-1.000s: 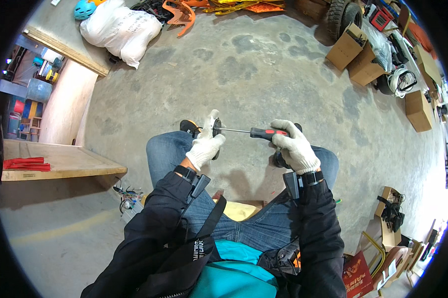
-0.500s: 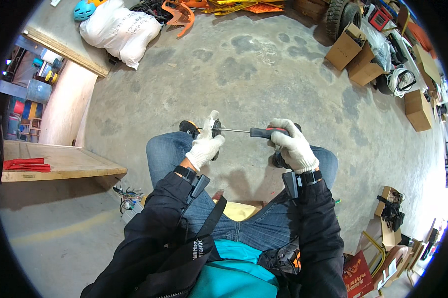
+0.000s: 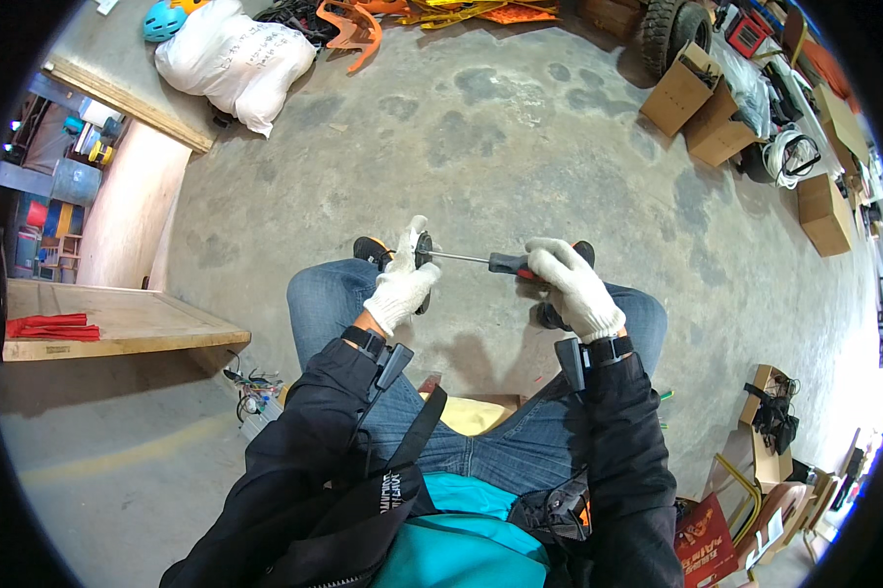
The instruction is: The recorder puts on gloves and uses a screwdriver to remove screws from a black plastic component housing.
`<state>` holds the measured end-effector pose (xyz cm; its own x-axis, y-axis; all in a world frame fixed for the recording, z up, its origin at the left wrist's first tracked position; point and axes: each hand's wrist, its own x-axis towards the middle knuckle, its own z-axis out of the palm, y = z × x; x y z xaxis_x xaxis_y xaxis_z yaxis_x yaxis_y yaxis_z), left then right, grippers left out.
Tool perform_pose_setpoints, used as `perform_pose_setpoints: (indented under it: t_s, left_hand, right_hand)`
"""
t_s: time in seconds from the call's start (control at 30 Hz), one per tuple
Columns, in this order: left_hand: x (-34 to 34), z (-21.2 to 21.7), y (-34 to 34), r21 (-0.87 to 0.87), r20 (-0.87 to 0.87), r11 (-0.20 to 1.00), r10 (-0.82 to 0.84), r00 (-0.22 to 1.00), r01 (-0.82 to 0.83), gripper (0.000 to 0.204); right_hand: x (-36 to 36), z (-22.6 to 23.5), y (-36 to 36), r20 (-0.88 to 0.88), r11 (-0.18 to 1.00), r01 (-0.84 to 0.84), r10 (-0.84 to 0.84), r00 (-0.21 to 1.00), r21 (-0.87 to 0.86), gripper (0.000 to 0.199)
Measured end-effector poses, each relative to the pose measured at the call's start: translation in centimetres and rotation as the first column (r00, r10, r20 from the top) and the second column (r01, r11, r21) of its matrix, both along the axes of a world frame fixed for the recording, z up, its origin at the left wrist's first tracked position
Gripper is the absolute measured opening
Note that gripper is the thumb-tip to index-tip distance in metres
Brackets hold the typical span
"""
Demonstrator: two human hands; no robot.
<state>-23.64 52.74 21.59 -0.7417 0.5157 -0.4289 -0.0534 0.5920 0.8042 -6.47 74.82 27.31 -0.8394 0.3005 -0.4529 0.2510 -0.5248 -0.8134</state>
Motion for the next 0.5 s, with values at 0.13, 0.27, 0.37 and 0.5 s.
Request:
perform_pose_setpoints:
  t_s: [0.13,0.27,0.37,0.5]
  left_hand:
    - [0.1,0.2,-0.1,0.012,-0.017,1.0,-0.004,1.0,0.004,0.085]
    - [0.1,-0.2,-0.2,0.064,0.002,0.998,-0.017,1.0,0.017,0.084]
    - [0.1,-0.9,-0.2,0.08,-0.011,0.996,-0.039,0.999,0.04,0.085]
    - [0.1,0.2,0.1,0.052,0.008,0.998,-0.025,1.0,0.025,0.085]
  right_hand:
    - [0.4,-0.7,1.9,0.15,0.979,-0.198,0.204,0.968,-0.053,0.036]
    - [0.4,-2.0,1.2,0.041,0.977,-0.071,0.064,0.997,0.202,0.041]
    - [0.5,-2.1,1.2,-0.029,0.973,0.001,0.006,1.0,0.231,0.043]
    - [0.1,0.2,-0.1,0.096,0.991,-0.029,0.016,0.995,0.132,0.041]
